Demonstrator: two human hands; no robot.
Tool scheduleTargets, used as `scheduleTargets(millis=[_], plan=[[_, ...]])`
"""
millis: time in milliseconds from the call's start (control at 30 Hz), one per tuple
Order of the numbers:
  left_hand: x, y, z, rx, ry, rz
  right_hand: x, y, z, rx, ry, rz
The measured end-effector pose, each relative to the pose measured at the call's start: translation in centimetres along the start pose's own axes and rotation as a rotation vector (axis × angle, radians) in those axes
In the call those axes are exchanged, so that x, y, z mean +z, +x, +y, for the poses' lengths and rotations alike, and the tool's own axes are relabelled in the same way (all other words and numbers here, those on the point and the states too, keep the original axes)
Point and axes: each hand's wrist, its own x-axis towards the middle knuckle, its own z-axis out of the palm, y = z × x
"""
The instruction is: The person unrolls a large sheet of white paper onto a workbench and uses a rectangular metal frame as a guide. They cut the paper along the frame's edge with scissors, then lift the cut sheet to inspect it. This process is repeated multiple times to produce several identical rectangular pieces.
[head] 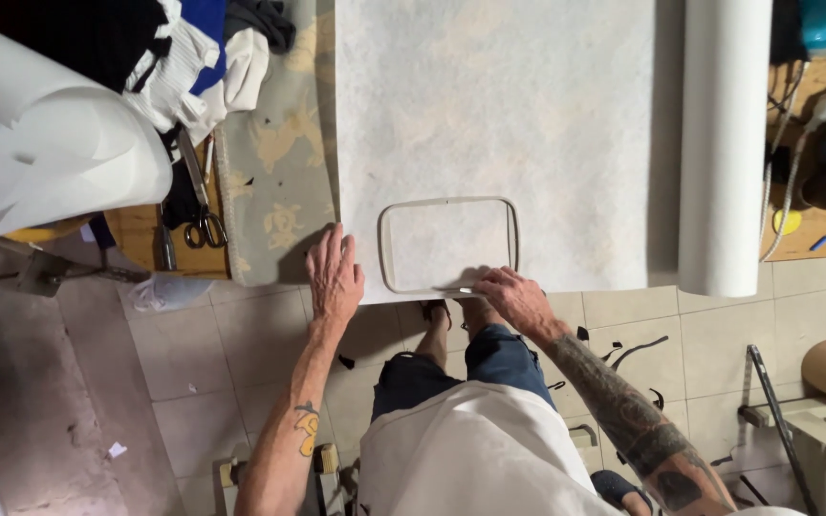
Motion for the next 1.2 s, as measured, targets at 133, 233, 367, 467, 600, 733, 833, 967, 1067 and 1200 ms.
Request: scheduleTargets(millis=[133,233,367,467,600,733,833,967,1067,1200], plan=[[0.4,-0.4,0.0,-0.018,-0.016,-0.04,0.2,0.0,0.1,-0.004,0.033,0.029],[0.4,-0.6,0.4,0.017,-0.009,-0.091,1.4,-0.2,0.5,0.014,0.055,0.015],[1.9,-1.2,0.2,0.138,-0.013,-0.183,1.8,0.1,0.7,0.032,0.084,0.006],[0.4,-0.9,1.1,0.134,-0.057,-0.161,2.8,-0.8,1.3,0.106,0.173,0.036],[-1.6,-1.2,5.0,0.045,-0.23,-0.126,-3.2,-3.6,-3.5,0.461,0.472,0.102],[-1.9,-3.4,12.3,-0.176,-0.582,-0.243,-2.7,-6.9,-5.0,0.772,1.309,0.023],[-0.7,-3.8,17.3,-0.336,-0.919,-0.542,-4.4,-8.0,-6.0,0.812,1.646,0.151],[2.7,-3.5,20.1,-0.44,-1.124,-0.853,-7.7,-8.6,-6.8,0.8,1.658,0.198],[0.5,-2.1,22.5,-0.717,-1.586,-0.911,-9.7,-9.0,-8.2,1.074,1.857,0.341],[0.2,-1.9,24.0,-0.931,-1.658,-0.712,-5.7,-13.8,-6.8,1.139,1.564,0.451]])
